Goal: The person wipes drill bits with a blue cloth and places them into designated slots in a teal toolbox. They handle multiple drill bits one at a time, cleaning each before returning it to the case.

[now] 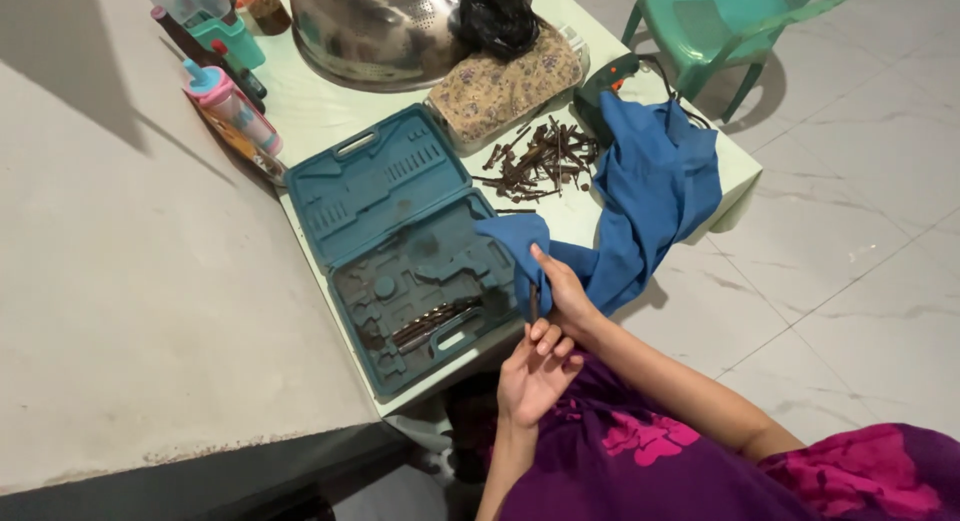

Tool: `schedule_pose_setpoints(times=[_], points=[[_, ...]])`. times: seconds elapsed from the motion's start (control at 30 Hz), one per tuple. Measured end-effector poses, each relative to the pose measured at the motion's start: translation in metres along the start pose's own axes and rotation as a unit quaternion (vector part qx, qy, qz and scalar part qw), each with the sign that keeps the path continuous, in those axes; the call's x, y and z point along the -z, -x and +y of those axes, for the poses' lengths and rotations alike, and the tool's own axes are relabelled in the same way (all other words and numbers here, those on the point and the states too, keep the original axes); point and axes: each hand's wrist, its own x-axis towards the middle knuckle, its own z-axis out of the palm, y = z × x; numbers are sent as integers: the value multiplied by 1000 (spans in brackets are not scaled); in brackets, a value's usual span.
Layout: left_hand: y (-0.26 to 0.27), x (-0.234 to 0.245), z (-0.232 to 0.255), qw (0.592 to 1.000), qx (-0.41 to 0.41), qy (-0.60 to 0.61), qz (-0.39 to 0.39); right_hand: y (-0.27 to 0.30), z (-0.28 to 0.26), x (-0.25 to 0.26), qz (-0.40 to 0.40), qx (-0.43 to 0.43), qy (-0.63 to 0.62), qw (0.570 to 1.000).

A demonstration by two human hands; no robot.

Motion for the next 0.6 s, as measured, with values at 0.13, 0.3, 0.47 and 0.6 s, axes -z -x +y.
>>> schedule_pose_setpoints(times=[0.13,0.3,0.47,0.6], points=[[-5,-7,-9,999,-12,12,-36,-28,16,23,-24,-52,-79,995],[-6,-14,-20,994,-34,83,-66,-18,-3,7,-50,-71,-114,990],[-5,-10,-23,997,-34,-29,-60,6,-57,17,-133,196,131,963],[-16,-75,-6,975,-111,-194,14,-4,-118,20,-305,490,345,741]])
